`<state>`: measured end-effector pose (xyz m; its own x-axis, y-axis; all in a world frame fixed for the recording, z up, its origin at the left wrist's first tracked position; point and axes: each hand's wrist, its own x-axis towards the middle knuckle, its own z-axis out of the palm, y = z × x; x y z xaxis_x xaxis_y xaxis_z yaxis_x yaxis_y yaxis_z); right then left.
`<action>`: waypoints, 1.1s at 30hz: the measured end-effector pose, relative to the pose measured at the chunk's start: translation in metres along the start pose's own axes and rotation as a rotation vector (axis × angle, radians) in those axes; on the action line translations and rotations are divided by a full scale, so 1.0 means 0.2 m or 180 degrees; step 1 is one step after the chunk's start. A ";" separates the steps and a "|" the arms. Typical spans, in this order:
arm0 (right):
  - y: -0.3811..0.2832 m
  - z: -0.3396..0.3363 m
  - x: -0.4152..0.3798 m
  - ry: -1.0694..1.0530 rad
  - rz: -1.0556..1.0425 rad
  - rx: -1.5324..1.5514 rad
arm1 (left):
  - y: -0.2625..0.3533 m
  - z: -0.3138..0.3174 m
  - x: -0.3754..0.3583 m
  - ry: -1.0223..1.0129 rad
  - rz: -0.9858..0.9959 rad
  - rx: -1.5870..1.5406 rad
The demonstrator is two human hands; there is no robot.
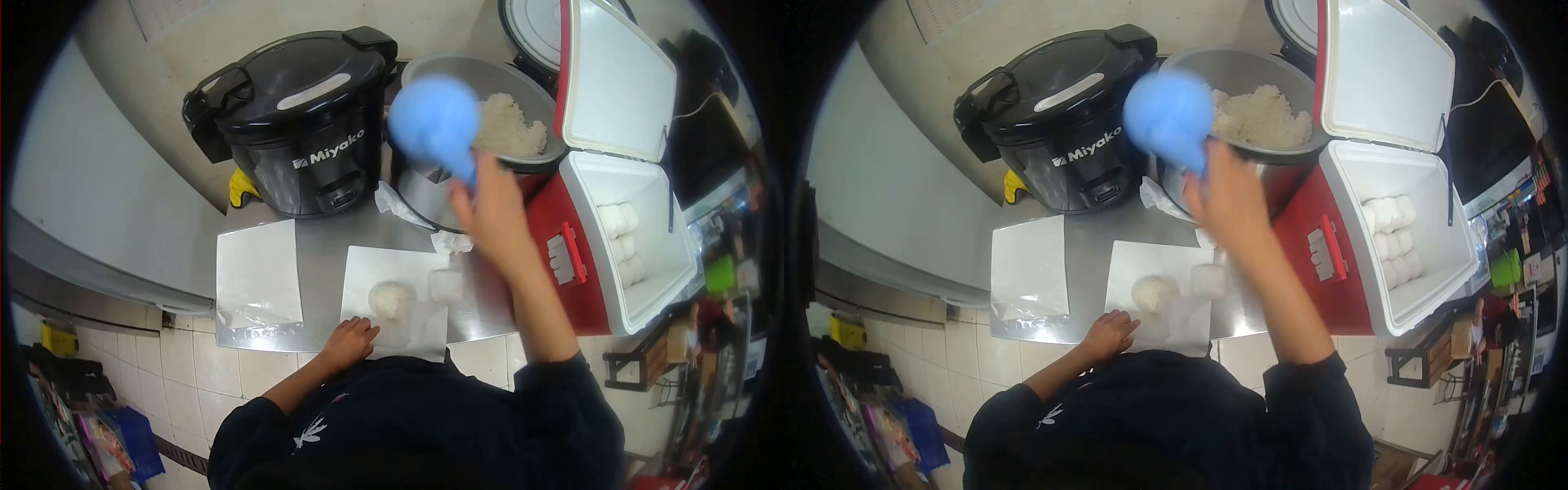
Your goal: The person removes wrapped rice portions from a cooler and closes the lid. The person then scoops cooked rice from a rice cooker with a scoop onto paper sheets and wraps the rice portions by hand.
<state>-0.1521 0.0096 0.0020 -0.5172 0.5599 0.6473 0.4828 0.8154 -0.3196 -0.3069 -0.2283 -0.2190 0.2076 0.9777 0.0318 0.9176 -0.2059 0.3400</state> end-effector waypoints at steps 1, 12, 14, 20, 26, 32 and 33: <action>0.04 -0.01 0.10 0.0218 0.0177 0.0199 | -0.02 0.00 0.00 -0.0145 0.0120 0.0017; 0.26 0.13 0.15 0.0896 0.0001 -0.0736 | -0.15 0.05 0.10 0.0200 0.0685 -0.0757; 0.17 0.19 -0.12 0.0704 -0.0216 -0.0660 | -0.15 0.06 0.10 0.0277 0.0521 -0.0893; 0.18 0.64 -1.04 -0.1277 0.1095 -0.0890 | -0.11 -0.08 0.11 -0.0937 0.0102 -0.0864; 0.26 0.56 -1.15 -0.1546 0.1026 -0.1290 | -0.15 -0.07 0.01 -0.1049 0.0181 -0.0996; -0.25 0.56 -1.17 -0.1798 0.0582 0.1198 | -0.19 -0.01 0.01 -0.0353 0.0086 -0.1545; -0.30 0.56 -1.19 -0.1862 0.0268 0.0649 | -0.20 -0.04 0.03 -0.0356 0.0087 -0.1544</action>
<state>-0.1365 -0.1559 -0.2102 -0.8125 0.5643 0.1463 0.4240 0.7442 -0.5161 -0.3440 -0.2151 -0.2254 0.2888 0.9563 -0.0452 0.6535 -0.1624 0.7393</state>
